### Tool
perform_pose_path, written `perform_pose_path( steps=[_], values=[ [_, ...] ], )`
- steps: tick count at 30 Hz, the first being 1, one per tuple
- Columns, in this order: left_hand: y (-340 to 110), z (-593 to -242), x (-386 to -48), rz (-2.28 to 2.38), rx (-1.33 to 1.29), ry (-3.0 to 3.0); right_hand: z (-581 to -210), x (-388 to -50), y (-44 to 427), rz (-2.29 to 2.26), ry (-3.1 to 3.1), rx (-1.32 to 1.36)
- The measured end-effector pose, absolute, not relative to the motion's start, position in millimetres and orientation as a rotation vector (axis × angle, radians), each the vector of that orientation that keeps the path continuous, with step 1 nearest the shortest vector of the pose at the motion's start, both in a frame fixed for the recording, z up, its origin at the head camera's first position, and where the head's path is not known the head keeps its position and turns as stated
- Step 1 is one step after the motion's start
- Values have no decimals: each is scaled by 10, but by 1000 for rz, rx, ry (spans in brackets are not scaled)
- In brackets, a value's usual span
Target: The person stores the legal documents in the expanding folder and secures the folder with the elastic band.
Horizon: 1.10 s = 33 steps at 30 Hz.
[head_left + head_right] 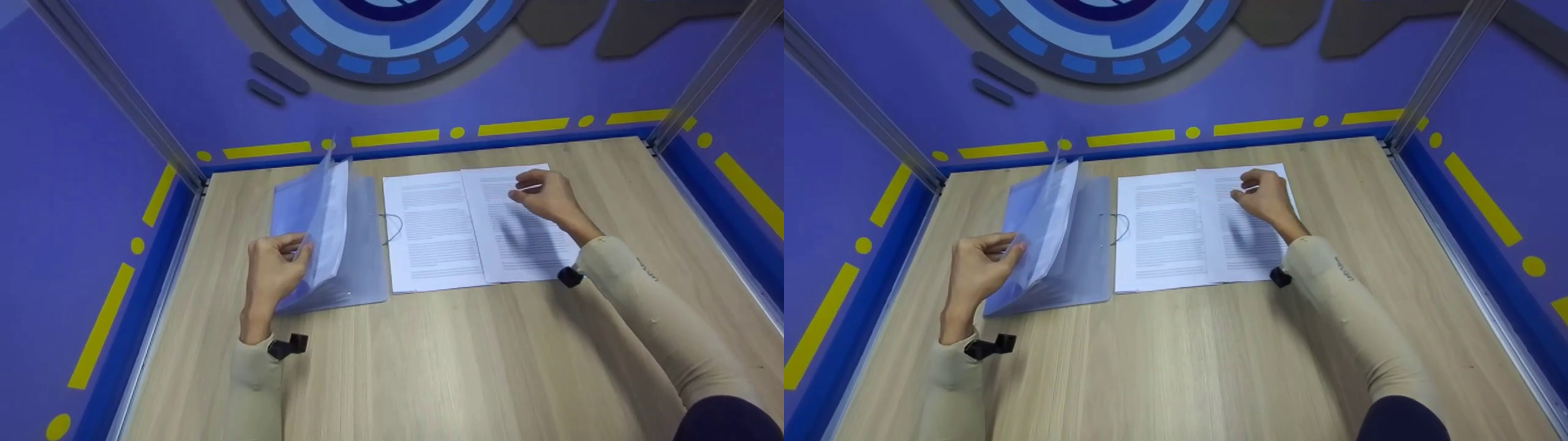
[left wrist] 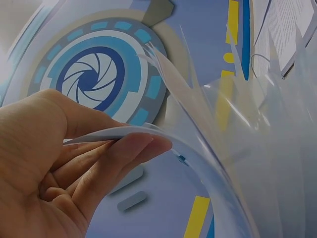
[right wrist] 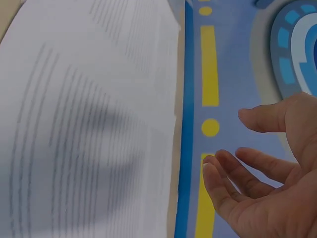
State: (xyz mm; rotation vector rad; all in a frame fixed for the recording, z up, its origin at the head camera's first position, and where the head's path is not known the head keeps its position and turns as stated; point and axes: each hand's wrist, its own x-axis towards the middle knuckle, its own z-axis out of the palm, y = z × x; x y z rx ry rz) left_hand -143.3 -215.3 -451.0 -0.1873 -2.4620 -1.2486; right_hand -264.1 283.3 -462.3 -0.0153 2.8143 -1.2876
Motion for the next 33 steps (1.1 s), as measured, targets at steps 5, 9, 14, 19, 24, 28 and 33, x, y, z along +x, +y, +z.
perform_pose_path(
  steps=[5,9,14,19,24,28,33],
  values=[
    [-2150,-4501,-1425,-1248,-180,-2467,-4754,-2635,3066,-1230,2881,-34],
    [-2158,-4500,-1420,-1241,-180,-2466,-4876,-2640,3217,-1176,2908,1],
    [-2160,-4516,-1425,-1248,-188,-2464,-5016,-2644,3385,-1091,2924,87],
    [-2162,-4529,-1427,-1262,-202,-2460,-5116,-2634,3525,-1011,2945,155],
    [-2163,-4521,-1416,-1266,-178,-2467,-5170,-2608,3653,-978,2939,173],
    [-2157,-4510,-1418,-1273,-175,-2466,-5195,-2577,3718,-974,2936,162],
    [-2151,-4512,-1423,-1284,-177,-2462,-5208,-2549,3745,-983,2926,163]
  ],
)
